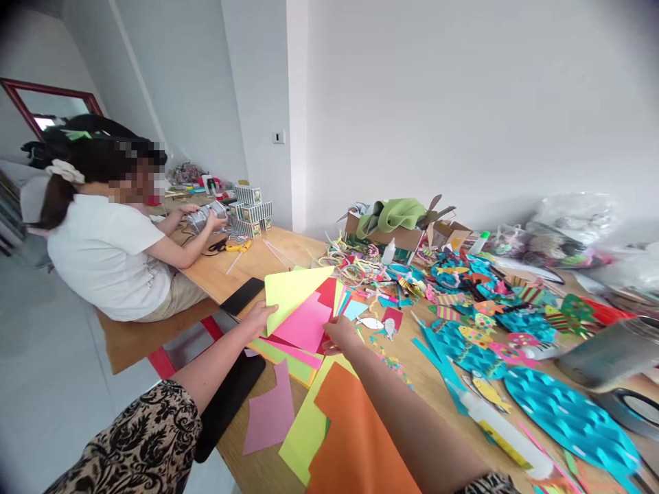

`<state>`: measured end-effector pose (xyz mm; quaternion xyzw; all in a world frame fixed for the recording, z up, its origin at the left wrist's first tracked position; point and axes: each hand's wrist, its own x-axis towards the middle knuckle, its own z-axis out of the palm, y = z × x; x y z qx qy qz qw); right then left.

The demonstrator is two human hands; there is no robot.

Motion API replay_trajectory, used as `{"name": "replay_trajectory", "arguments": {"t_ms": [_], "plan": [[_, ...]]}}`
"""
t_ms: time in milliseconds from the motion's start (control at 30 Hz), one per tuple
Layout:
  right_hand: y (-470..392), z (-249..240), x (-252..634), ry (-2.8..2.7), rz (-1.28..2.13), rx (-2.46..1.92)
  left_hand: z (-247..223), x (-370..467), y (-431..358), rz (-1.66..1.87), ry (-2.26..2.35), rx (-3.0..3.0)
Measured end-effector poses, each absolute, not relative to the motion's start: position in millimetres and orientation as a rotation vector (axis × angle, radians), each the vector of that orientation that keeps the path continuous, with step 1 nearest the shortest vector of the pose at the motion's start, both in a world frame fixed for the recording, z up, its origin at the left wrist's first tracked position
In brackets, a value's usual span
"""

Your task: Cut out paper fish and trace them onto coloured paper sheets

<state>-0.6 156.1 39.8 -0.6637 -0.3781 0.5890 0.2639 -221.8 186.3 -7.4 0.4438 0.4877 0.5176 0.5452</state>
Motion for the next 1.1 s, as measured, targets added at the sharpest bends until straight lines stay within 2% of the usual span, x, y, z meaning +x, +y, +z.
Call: {"name": "replay_trajectory", "arguments": {"t_ms": [367, 633, 800, 1100], "plan": [[157.5, 25.4, -22.1, -1.092, 1.493, -1.831, -8.4, -227.8, 183.3, 1.226, 1.037, 0.822], [187.1, 29.9, -19.3, -1.681, 0.832, -1.918, -7.9, -225.2, 180.5, 1.228, 1.044, 0.819], [201.7, 30.4, -31.4, -1.893, 0.62, -2.038, -11.3, -224.4, 182.2, 1.246, 1.067, 0.855], [215.1, 28.8, -31.7, -1.863, 0.686, -2.098, -12.4, -226.6, 186.6, 1.28, 1.104, 0.921]]}}
